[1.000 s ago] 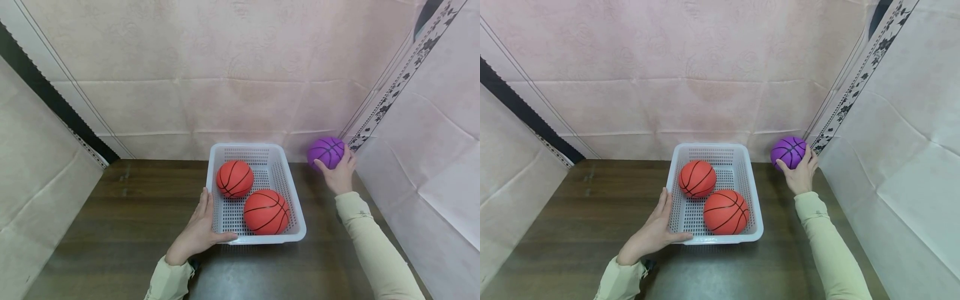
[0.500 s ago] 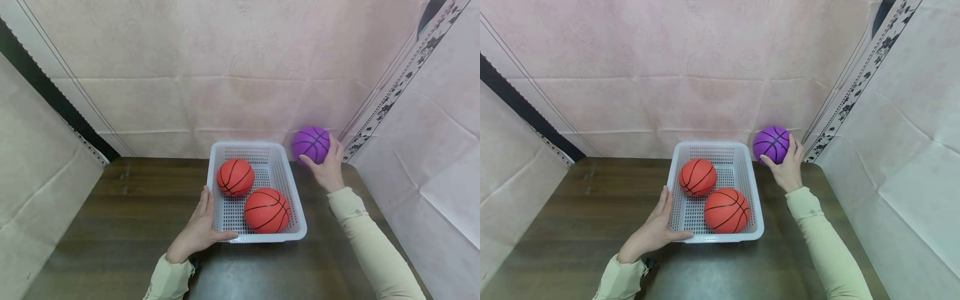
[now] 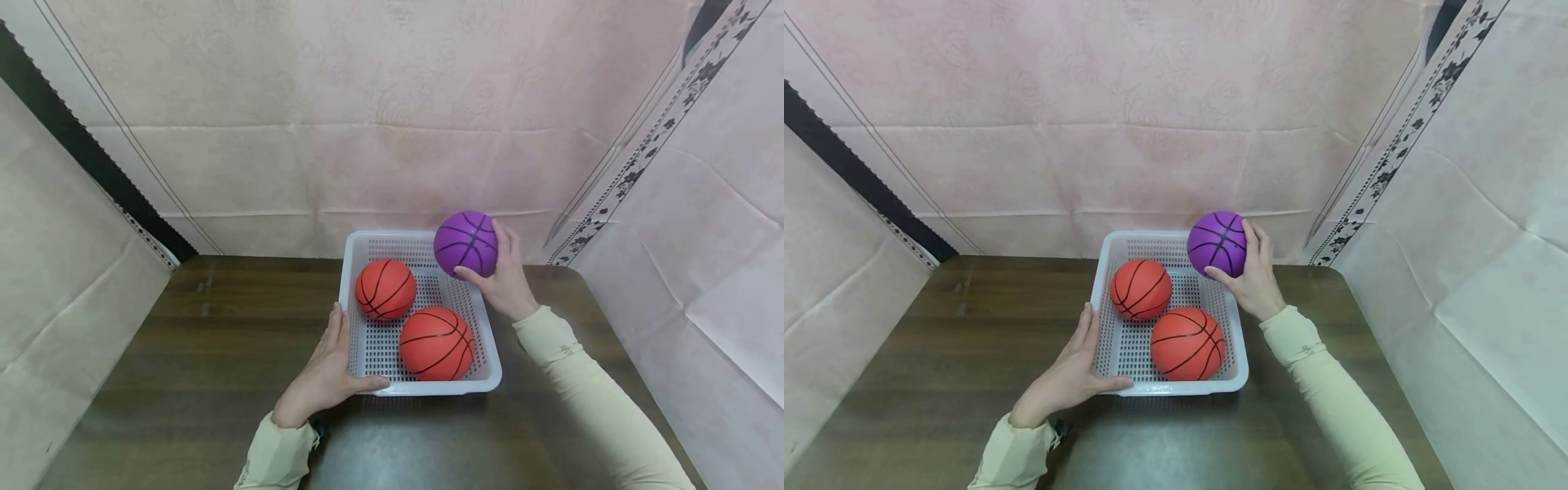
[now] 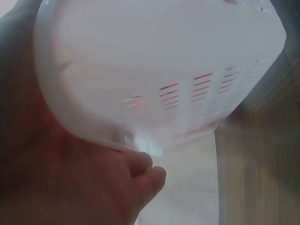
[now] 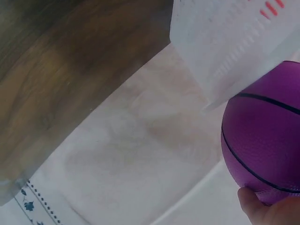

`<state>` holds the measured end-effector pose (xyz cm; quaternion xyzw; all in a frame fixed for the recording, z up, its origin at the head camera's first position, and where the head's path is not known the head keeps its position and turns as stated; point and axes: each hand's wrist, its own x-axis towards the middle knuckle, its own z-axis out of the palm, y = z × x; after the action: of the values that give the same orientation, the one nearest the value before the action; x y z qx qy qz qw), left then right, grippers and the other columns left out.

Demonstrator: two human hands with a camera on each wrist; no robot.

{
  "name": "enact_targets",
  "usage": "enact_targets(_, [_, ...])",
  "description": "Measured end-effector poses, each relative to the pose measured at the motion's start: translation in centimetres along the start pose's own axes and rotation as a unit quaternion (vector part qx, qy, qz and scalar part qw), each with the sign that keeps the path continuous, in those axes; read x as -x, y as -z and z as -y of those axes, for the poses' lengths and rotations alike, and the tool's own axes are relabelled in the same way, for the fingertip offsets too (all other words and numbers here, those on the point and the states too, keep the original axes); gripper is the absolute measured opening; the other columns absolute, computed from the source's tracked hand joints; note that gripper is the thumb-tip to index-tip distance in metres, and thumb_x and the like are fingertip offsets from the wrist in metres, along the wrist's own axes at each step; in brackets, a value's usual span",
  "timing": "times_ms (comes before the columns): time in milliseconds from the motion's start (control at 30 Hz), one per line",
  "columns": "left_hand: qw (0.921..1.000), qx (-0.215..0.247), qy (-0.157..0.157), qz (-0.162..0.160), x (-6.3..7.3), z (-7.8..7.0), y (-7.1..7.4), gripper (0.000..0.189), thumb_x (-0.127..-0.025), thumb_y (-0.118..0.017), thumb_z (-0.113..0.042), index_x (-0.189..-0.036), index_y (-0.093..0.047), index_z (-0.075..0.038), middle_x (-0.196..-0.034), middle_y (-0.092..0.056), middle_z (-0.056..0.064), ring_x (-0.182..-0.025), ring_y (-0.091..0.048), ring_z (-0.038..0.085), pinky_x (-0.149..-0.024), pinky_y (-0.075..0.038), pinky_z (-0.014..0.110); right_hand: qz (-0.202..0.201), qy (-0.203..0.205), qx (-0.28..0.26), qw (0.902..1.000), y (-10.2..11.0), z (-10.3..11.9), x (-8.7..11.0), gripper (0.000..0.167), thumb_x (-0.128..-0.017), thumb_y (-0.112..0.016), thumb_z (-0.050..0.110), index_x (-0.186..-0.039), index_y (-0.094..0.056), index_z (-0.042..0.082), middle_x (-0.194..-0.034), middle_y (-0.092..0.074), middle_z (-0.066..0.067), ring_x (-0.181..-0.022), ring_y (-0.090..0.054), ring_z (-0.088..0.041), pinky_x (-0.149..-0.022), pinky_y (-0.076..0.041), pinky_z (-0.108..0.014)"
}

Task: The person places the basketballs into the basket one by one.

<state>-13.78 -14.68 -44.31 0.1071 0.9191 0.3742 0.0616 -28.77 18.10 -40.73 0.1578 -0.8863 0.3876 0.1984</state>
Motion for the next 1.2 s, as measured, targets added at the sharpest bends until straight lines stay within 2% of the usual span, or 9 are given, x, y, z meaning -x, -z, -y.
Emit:
enact_targets(233, [1.0,-0.002,-0.002,0.0,0.1,0.0,-0.1,0.137,-0.064,-0.077,-0.07,-0.155,0.001,-0.003,-0.161,0.018,0.009,-0.147,0.0,0.033,-0.111,-0.02,0.059,0.024,0.016,-0.003,0.9996,-1.0,1.0,0.2,0.109,-0.074,-0.084,0.041,-0.156,-0.013,0.03,-0.152,-0.016,-0.012,-0.13,-0.039,-0.041,-0.1,-0.039,-0.059])
enact_targets(400, [1.0,-0.002,-0.004,0.0,0.1,0.0,-0.1,0.137,-0.064,-0.076,-0.07,-0.155,0.002,-0.004,-0.161,0.019,0.008,-0.147,0.001,0.032,-0.111,-0.019,0.058,0.047,0.021,0.009,0.9986,-1.7,1.4,0.5,0.109,-0.075,-0.082,0.046,-0.156,-0.01,0.031,-0.153,-0.014,-0.012,-0.13,-0.038,-0.04,-0.099,-0.04,-0.059])
enact_targets(567, [1.0,0.003,-0.002,0.0,0.0,0.0,-0.3,0.137,-0.064,-0.078,-0.068,-0.155,0.003,-0.005,-0.161,0.019,0.008,-0.147,-0.001,0.033,-0.111,-0.019,0.059,0.085,0.01,0.023,0.996,-2.4,1.5,1.0,0.109,-0.076,-0.078,0.053,-0.156,-0.008,0.029,-0.154,-0.012,-0.014,-0.131,-0.035,-0.041,-0.097,-0.041,-0.059])
enact_targets(700, [1.0,0.006,-0.005,0.001,0.1,0.0,-0.3,0.137,-0.064,-0.078,-0.068,-0.155,0.003,-0.005,-0.161,0.018,0.008,-0.147,-0.001,0.033,-0.111,-0.019,0.06,0.105,0.0,0.032,0.9939,-2.6,1.3,1.5,0.105,-0.079,-0.073,0.058,-0.156,-0.01,0.023,-0.154,-0.015,-0.014,-0.132,-0.033,-0.037,-0.098,-0.041,-0.059])
enact_targets(800, [1.0,0.002,-0.008,0.001,0.2,-0.1,-0.2,0.137,-0.064,-0.077,-0.069,-0.155,0.003,-0.004,-0.161,0.018,0.009,-0.147,0.001,0.033,-0.111,-0.018,0.059,0.089,0.014,0.032,0.9954,-2.5,1.2,1.7,0.092,-0.085,-0.066,0.056,-0.153,-0.019,0.016,-0.154,-0.019,-0.013,-0.134,-0.03,-0.035,-0.1,-0.038,-0.061])
enact_targets(1000, [0.9999,-0.002,-0.015,-0.002,0.3,0.0,-0.1,0.137,-0.066,-0.076,-0.069,-0.154,0.003,-0.002,-0.16,0.019,0.01,-0.147,0.003,0.033,-0.112,-0.017,0.059,0.03,0.078,0.03,0.996,-2.5,1.2,1.8,0.063,-0.096,-0.052,0.049,-0.138,-0.043,0.003,-0.147,-0.035,-0.016,-0.133,-0.03,-0.033,-0.103,-0.027,-0.059])
enact_targets(1200, [0.9999,0.0,-0.014,0.003,0.1,0.0,-0.2,0.137,-0.066,-0.076,-0.069,-0.154,0.004,-0.003,-0.16,0.019,0.01,-0.147,0.003,0.033,-0.111,-0.016,0.061,-0.002,0.085,0.023,0.9961,-2.2,1.1,2.4,0.051,-0.098,-0.048,0.047,-0.121,-0.053,0.002,-0.126,-0.052,-0.016,-0.118,-0.039,-0.032,-0.094,-0.029,-0.054])
